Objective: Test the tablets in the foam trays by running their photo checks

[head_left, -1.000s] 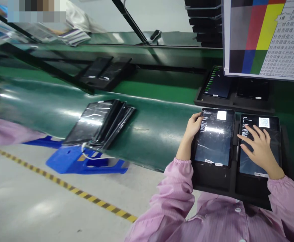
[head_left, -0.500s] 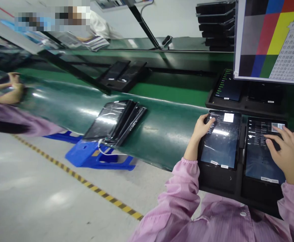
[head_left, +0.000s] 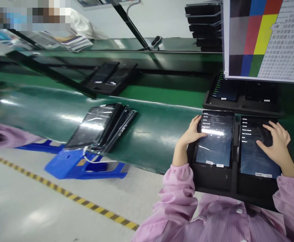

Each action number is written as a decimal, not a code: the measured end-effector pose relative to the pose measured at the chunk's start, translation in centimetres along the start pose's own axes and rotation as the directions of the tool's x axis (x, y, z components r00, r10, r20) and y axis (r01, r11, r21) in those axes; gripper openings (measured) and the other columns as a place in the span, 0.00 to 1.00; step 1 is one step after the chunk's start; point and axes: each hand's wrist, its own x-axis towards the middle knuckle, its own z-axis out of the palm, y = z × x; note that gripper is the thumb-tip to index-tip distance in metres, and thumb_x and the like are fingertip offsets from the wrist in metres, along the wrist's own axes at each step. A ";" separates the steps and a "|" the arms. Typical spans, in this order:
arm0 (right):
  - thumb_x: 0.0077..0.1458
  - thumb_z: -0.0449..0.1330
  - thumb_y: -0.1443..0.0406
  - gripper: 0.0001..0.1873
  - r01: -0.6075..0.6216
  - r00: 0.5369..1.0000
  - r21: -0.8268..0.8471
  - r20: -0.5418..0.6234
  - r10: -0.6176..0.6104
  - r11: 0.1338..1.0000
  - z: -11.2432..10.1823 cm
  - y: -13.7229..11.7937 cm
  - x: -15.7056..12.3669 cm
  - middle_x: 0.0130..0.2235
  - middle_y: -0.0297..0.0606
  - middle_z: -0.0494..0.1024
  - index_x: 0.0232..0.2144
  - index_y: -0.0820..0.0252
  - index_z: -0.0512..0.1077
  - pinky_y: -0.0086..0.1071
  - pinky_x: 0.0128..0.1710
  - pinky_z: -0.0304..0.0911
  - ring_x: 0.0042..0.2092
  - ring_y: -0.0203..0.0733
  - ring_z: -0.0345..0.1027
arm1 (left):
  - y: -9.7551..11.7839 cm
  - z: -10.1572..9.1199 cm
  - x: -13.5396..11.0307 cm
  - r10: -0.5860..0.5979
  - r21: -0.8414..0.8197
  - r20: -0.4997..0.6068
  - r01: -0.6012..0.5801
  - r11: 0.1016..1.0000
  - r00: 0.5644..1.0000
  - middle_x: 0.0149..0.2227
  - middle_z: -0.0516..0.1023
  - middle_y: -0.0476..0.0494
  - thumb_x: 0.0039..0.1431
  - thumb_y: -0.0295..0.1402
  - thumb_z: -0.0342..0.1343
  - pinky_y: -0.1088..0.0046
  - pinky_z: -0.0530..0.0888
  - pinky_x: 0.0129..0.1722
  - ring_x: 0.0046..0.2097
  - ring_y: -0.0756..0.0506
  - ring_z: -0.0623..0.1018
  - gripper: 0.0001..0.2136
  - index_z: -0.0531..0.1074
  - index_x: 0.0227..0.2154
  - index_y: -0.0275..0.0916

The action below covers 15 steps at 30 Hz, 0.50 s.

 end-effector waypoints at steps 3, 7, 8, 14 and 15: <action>0.59 0.60 0.44 0.36 -0.044 0.998 -0.002 0.046 0.044 0.999 0.1 0.3 -0.1 0.72 0.49 0.61 0.64 0.51 0.65 0.70 0.69 0.30 0.75 0.67 0.43 | 0.2 0.1 0.0 -0.013 -0.003 -0.025 0.013 1.000 1.000 0.77 0.52 0.33 0.45 0.40 0.73 0.53 0.52 0.77 0.78 0.31 0.53 0.47 0.64 0.70 0.42; 0.60 0.59 0.42 0.38 -0.139 0.990 0.030 -0.027 0.140 0.990 0.0 0.7 0.0 0.72 0.49 0.60 0.66 0.50 0.63 0.69 0.70 0.30 0.75 0.65 0.44 | 0.3 0.8 0.6 -0.053 -0.010 -0.138 0.052 0.999 0.989 0.73 0.62 0.33 0.63 0.46 0.62 0.56 0.56 0.75 0.75 0.35 0.61 0.30 0.70 0.65 0.40; 0.61 0.57 0.41 0.37 -0.175 0.982 0.038 -0.065 0.177 0.984 0.1 1.0 0.1 0.71 0.49 0.61 0.66 0.50 0.63 0.69 0.70 0.32 0.74 0.65 0.45 | 0.3 1.2 0.9 -0.056 -0.010 -0.174 0.056 0.998 0.983 0.71 0.65 0.33 0.66 0.46 0.59 0.57 0.57 0.75 0.74 0.35 0.63 0.26 0.72 0.63 0.39; 0.64 0.51 0.45 0.33 -0.337 0.920 0.035 -0.199 0.337 0.941 0.9 3.3 0.9 0.67 0.56 0.65 0.62 0.57 0.66 0.70 0.67 0.39 0.71 0.69 0.50 | 0.8 2.3 2.5 -0.049 -0.028 -0.289 0.043 0.999 0.956 0.62 0.76 0.31 0.71 0.44 0.47 0.55 0.59 0.73 0.68 0.36 0.70 0.20 0.79 0.50 0.37; 0.64 0.51 0.45 0.33 -0.347 0.916 0.033 -0.204 0.346 0.937 1.1 3.6 0.9 0.67 0.57 0.66 0.62 0.57 0.66 0.70 0.67 0.40 0.71 0.69 0.51 | 0.9 2.2 2.4 -0.046 -0.039 -0.293 0.036 0.999 0.955 0.62 0.75 0.32 0.71 0.43 0.46 0.55 0.58 0.74 0.68 0.36 0.70 0.21 0.80 0.49 0.37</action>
